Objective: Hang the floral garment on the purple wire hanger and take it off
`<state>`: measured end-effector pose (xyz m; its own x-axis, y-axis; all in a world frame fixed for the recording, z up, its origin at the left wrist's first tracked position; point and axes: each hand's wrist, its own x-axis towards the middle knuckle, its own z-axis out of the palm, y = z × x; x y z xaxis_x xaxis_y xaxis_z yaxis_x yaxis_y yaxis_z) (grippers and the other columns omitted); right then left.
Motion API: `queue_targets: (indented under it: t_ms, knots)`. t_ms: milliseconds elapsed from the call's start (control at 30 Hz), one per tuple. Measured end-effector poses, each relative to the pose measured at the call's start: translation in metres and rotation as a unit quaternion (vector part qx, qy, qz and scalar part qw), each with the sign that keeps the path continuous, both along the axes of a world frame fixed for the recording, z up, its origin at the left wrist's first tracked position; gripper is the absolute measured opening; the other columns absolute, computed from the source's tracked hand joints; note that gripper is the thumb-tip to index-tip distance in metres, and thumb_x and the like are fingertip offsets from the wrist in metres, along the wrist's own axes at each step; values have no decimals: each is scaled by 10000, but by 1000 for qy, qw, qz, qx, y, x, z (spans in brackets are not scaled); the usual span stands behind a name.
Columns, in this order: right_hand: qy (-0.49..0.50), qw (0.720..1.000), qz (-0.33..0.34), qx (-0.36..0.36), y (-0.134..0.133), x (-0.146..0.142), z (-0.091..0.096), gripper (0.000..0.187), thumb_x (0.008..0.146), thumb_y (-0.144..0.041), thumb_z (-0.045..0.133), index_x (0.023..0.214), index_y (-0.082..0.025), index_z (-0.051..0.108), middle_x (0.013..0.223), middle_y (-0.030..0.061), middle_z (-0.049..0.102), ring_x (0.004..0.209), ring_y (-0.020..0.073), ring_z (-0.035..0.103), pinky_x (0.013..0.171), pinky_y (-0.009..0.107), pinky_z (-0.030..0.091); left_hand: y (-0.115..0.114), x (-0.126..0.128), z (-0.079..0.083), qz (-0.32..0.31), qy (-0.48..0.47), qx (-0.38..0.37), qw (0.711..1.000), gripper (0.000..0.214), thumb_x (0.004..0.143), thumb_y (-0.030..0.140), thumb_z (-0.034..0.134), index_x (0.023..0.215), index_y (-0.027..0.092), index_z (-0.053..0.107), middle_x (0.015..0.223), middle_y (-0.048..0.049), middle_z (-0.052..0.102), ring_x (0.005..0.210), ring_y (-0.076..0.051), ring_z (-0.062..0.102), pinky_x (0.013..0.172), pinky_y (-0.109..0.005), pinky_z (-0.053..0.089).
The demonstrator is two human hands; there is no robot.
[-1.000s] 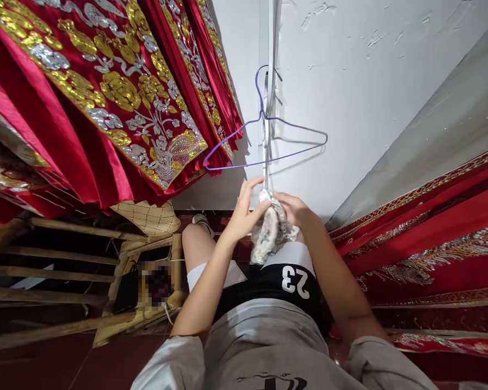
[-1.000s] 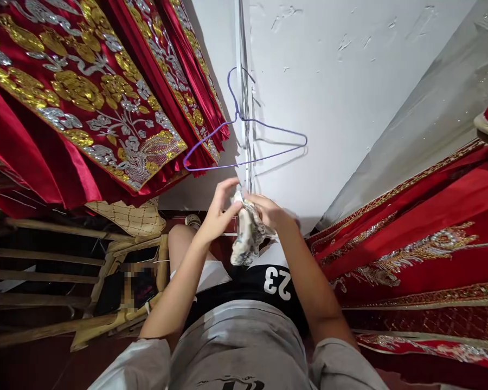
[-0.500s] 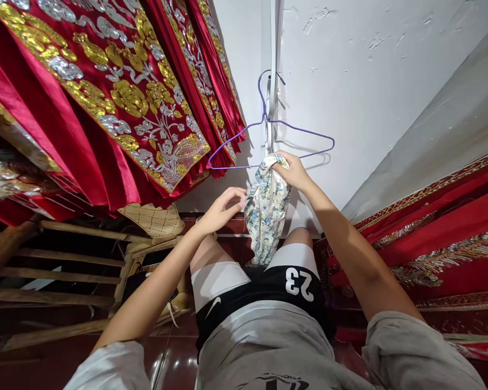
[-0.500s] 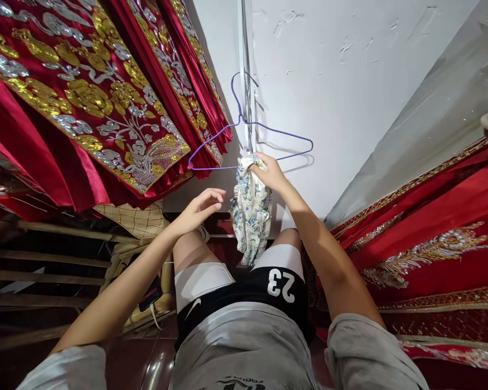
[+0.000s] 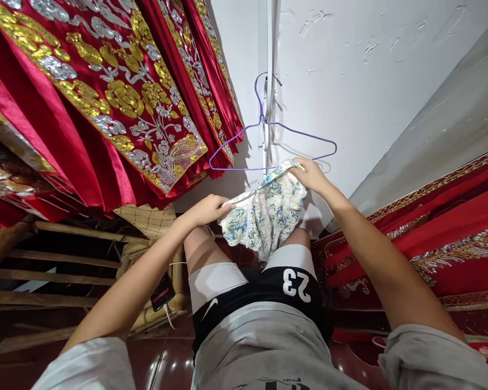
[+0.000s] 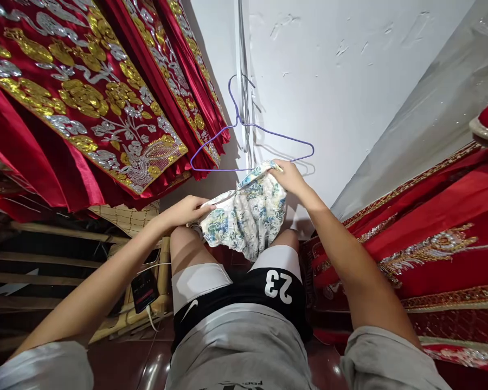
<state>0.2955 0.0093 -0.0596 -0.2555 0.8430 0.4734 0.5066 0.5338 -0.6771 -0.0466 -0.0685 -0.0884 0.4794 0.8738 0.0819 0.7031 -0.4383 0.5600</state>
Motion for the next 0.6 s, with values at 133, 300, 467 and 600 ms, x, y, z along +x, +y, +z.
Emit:
queue_targets:
  t_ms: [133, 300, 467, 600]
  knots:
    - [-50, 999, 18, 10, -15, 14, 9, 199, 834, -335, 583, 786, -174, 689, 741, 17, 651, 723, 188, 559, 693, 297, 398, 14, -28, 14, 63, 82, 96, 990, 235, 804, 367, 593, 614, 231, 567, 647, -45, 620, 567, -199, 520, 638, -293, 406]
    - [-27, 999, 6, -27, -19, 21, 22, 236, 802, -378, 639, 814, -156, 719, 736, 30, 658, 698, 191, 563, 660, 297, 383, 46, -34, 38, 112, 81, 127, 982, 89, 723, 245, 595, 647, 216, 557, 765, -93, 657, 807, -290, 646, 873, -372, 492]
    - [-18, 999, 10, -43, -23, 19, 16, 255, 800, -393, 643, 799, -150, 720, 763, 45, 691, 726, 212, 596, 658, 301, 400, 53, -11, 64, 43, -9, 211, 977, 101, 725, 215, 577, 658, 200, 503, 1135, -151, 685, 1088, -320, 632, 1056, -448, 452]
    - [-29, 998, 43, -34, -41, 6, 13, 271, 854, -379, 592, 900, -160, 744, 875, 60, 737, 796, 230, 639, 722, 332, 465, 49, 8, 83, 41, -139, 292, 945, 60, 824, 195, 513, 825, 192, 573, 1118, -108, 696, 1045, -261, 640, 1000, -415, 483]
